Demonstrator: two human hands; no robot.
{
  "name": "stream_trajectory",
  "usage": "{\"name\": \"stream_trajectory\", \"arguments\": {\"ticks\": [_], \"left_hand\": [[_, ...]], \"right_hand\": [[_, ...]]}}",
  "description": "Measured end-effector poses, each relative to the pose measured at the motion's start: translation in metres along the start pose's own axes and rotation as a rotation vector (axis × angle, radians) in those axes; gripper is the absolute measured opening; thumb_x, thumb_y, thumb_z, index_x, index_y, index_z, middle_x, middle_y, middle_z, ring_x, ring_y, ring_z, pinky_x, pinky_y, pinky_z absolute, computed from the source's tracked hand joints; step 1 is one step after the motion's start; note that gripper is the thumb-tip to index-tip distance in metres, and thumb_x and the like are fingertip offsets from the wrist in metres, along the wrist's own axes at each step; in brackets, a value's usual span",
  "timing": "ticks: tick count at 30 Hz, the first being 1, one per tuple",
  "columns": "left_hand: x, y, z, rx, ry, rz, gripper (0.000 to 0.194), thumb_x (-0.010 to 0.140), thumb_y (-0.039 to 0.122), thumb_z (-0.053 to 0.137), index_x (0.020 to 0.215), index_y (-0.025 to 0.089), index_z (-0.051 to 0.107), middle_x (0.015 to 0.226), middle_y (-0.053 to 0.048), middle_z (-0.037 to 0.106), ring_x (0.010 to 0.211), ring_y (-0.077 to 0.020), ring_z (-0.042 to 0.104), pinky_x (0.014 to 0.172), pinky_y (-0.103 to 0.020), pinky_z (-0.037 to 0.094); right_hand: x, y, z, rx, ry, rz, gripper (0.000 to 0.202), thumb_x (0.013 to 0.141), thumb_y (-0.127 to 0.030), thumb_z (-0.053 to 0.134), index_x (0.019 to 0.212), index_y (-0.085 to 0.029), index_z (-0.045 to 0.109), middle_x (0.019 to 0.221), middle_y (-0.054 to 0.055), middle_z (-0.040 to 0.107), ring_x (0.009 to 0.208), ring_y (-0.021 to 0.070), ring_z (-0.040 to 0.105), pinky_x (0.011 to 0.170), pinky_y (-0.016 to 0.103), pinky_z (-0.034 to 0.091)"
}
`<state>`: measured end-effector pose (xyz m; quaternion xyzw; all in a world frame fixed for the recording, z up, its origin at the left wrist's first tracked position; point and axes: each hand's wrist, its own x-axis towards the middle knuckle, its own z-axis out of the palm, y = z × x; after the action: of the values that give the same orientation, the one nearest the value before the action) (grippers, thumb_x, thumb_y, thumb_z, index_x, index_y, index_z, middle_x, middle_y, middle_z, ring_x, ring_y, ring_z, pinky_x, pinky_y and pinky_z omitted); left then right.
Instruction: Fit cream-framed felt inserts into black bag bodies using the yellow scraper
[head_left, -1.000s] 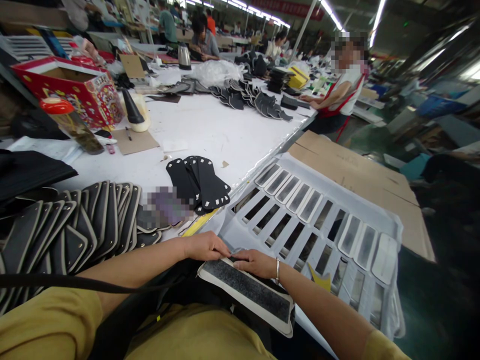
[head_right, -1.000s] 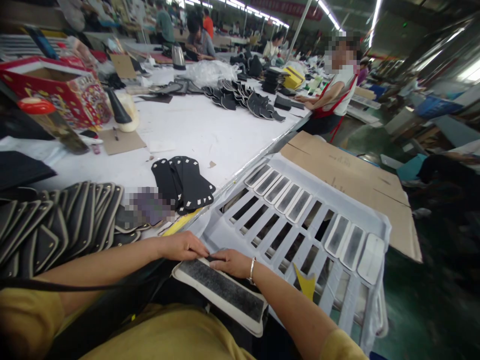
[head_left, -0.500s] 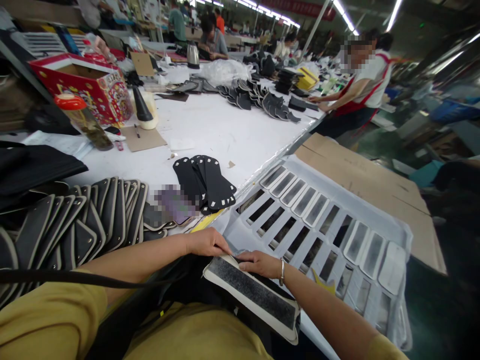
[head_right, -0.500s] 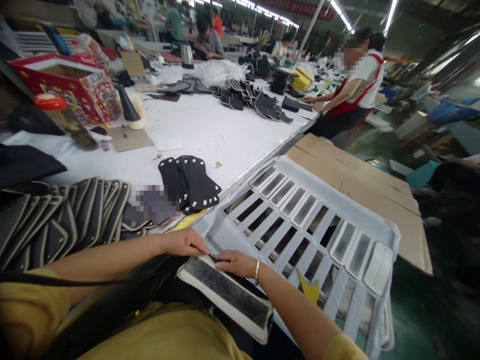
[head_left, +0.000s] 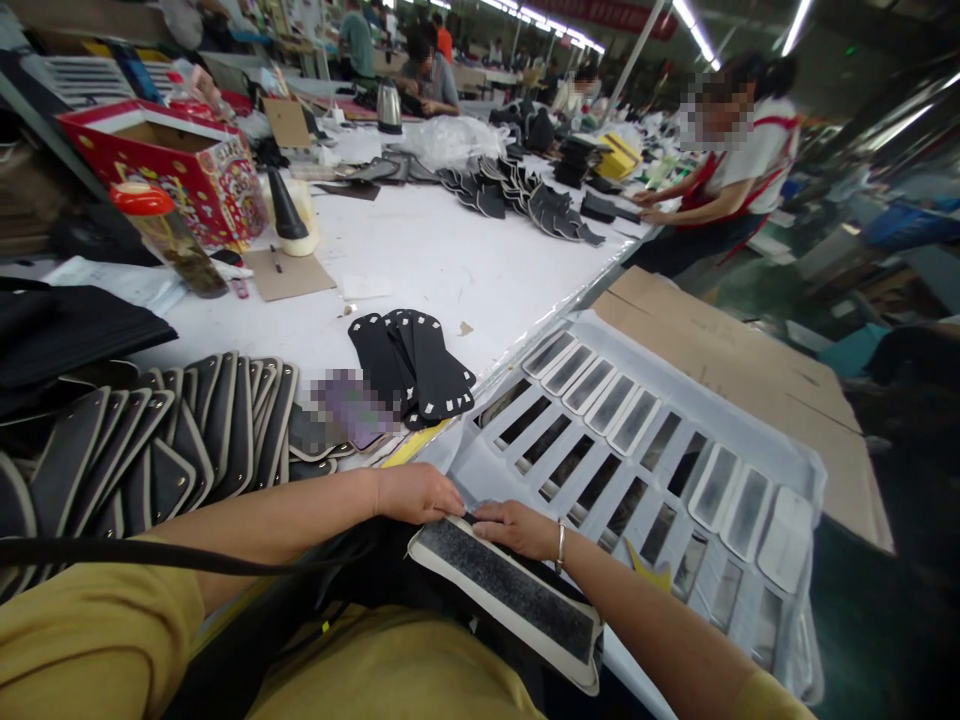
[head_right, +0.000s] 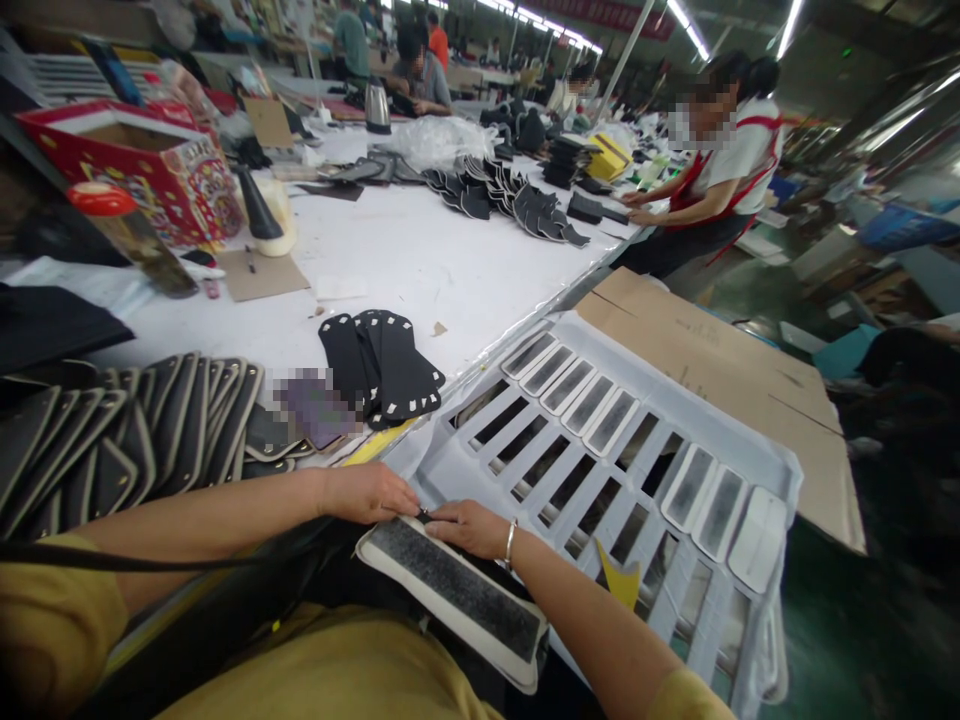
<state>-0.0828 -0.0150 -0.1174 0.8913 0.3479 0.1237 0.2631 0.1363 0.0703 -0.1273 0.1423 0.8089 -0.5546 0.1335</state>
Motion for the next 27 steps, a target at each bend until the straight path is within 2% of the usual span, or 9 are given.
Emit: {"name": "stream_trajectory", "arguments": {"ticks": [7,13,17,20,23,27], "left_hand": [[-0.002,0.006,0.0,0.122,-0.047,-0.019,0.03,0.079,0.011,0.05,0.104,0.021,0.063,0.106,-0.005,0.067,0.091,-0.0178,0.064,0.076,-0.022,0.049],[-0.01,0.005,0.007,0.104,0.033,0.013,0.033,0.08,0.009,0.047,0.108,0.02,0.06,0.113,-0.005,0.064,0.095,-0.0168,0.063,0.083,-0.023,0.048],[-0.012,0.006,0.009,0.103,0.053,0.009,0.03,0.083,0.011,0.045,0.109,0.019,0.06,0.114,-0.006,0.064,0.094,-0.0174,0.064,0.083,-0.025,0.049],[-0.011,0.009,0.009,0.134,0.083,0.025,0.028,0.084,0.013,0.045,0.105,0.017,0.063,0.113,-0.009,0.064,0.093,-0.0188,0.065,0.081,-0.027,0.051],[-0.01,0.011,0.009,0.126,0.103,0.011,0.028,0.084,0.013,0.046,0.105,0.017,0.064,0.113,-0.01,0.065,0.094,-0.0185,0.064,0.084,-0.027,0.05],[-0.009,0.012,0.007,-0.019,0.098,-0.076,0.027,0.084,0.016,0.047,0.105,0.02,0.065,0.114,-0.008,0.064,0.099,-0.0168,0.062,0.089,-0.026,0.047]], "right_hand": [[0.011,0.002,0.001,-0.006,-0.008,0.044,0.046,0.085,-0.055,0.043,0.09,-0.016,0.066,0.085,0.003,0.061,0.082,0.0167,0.054,0.079,0.026,0.042],[0.026,0.007,0.0,0.017,-0.035,0.074,0.045,0.081,-0.057,0.048,0.085,-0.016,0.066,0.074,0.0,0.057,0.074,0.0149,0.052,0.074,0.026,0.041],[0.028,0.008,0.0,0.056,-0.046,0.105,0.045,0.078,-0.057,0.053,0.09,-0.016,0.068,0.078,0.0,0.061,0.079,0.0172,0.055,0.078,0.027,0.042],[0.016,0.009,-0.001,0.099,-0.069,0.116,0.047,0.08,-0.056,0.051,0.105,-0.019,0.065,0.09,0.0,0.065,0.087,0.0188,0.057,0.085,0.029,0.042],[-0.009,0.013,-0.004,0.161,-0.109,0.117,0.052,0.08,-0.053,0.053,0.122,-0.023,0.056,0.106,0.0,0.064,0.099,0.0202,0.057,0.09,0.029,0.041],[-0.046,0.02,-0.007,0.281,-0.133,0.156,0.059,0.079,-0.051,0.057,0.132,-0.026,0.047,0.116,-0.001,0.061,0.106,0.0209,0.056,0.095,0.031,0.04]]}}
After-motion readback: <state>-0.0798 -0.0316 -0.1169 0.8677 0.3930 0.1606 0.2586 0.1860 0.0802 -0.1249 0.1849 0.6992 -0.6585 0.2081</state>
